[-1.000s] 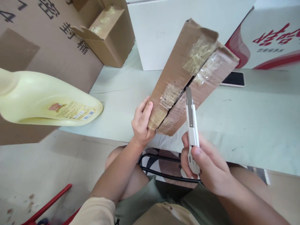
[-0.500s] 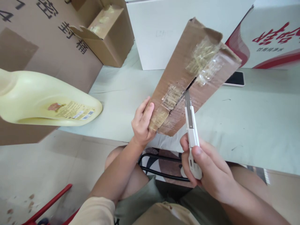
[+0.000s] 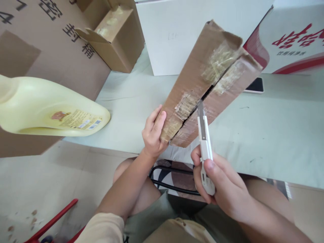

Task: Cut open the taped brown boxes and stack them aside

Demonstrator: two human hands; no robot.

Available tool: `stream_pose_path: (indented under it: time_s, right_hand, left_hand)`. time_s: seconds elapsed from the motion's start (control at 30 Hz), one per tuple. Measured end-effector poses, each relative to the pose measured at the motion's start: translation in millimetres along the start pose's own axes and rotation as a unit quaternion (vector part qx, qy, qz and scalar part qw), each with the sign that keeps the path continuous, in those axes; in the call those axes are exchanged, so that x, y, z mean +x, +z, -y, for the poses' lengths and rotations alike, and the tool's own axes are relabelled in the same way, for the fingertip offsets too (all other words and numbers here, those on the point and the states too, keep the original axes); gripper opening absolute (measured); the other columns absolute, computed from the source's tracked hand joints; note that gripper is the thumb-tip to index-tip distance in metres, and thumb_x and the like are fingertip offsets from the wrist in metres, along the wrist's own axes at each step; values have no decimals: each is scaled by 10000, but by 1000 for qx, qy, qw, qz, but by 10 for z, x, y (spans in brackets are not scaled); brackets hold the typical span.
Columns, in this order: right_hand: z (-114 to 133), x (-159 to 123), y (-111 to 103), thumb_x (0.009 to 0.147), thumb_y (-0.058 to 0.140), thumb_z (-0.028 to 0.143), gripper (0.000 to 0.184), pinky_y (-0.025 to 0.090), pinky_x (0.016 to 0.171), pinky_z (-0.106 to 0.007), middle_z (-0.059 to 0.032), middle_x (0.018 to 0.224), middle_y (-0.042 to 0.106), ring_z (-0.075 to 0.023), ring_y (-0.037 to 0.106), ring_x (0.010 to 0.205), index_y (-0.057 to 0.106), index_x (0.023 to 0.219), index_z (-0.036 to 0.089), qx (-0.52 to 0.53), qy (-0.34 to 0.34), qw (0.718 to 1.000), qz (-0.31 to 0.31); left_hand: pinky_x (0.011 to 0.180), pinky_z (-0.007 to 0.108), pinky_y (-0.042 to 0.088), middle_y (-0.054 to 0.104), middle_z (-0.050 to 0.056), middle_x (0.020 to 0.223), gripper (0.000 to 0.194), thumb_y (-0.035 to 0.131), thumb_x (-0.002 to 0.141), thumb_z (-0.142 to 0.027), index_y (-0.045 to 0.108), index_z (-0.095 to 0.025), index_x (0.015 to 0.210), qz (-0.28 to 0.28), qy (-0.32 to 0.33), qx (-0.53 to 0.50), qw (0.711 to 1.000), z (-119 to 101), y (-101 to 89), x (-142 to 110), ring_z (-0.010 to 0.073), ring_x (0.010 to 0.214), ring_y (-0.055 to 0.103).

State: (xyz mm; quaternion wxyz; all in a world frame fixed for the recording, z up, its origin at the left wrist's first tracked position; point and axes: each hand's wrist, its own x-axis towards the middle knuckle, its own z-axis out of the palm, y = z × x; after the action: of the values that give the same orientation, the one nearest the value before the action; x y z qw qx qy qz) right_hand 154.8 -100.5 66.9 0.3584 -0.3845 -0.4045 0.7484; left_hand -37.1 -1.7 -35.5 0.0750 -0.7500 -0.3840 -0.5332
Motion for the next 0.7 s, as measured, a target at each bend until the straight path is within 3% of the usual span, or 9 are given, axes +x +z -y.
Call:
stream_pose_path:
  time_s: [0.23,0.47,0.7]
  right_hand:
    - [-22,-52,6,1058,381,682,465,184,379,-199,88,482,450,-68,255,389,414,956,230,0,16,1000,23]
    - [-38,-71,24,1057,389,684,469,195,373,-189,94,478,449,-58,253,364,408,954,227,19,29,999,38]
    - [-28,-42,19,1042,404,712,497,171,359,-172,92,478,448,-53,276,372,421,958,222,20,48,998,32]
  left_hand:
    - [1090,403,575,689,177,1399,531,420,1093,-486,545,-209,1528,-7,-16,18,1000,17,24,-33,264,1316,679]
    - [1117,382,555,644,157,1479,549,475,1087,-381,420,-266,1621,-2,1,-15,1000,13,7,5,245,1333,667]
    - [1112,378,555,631,155,1502,536,470,1092,-393,442,-266,1612,1,4,-65,998,-40,28,-11,259,1339,669]
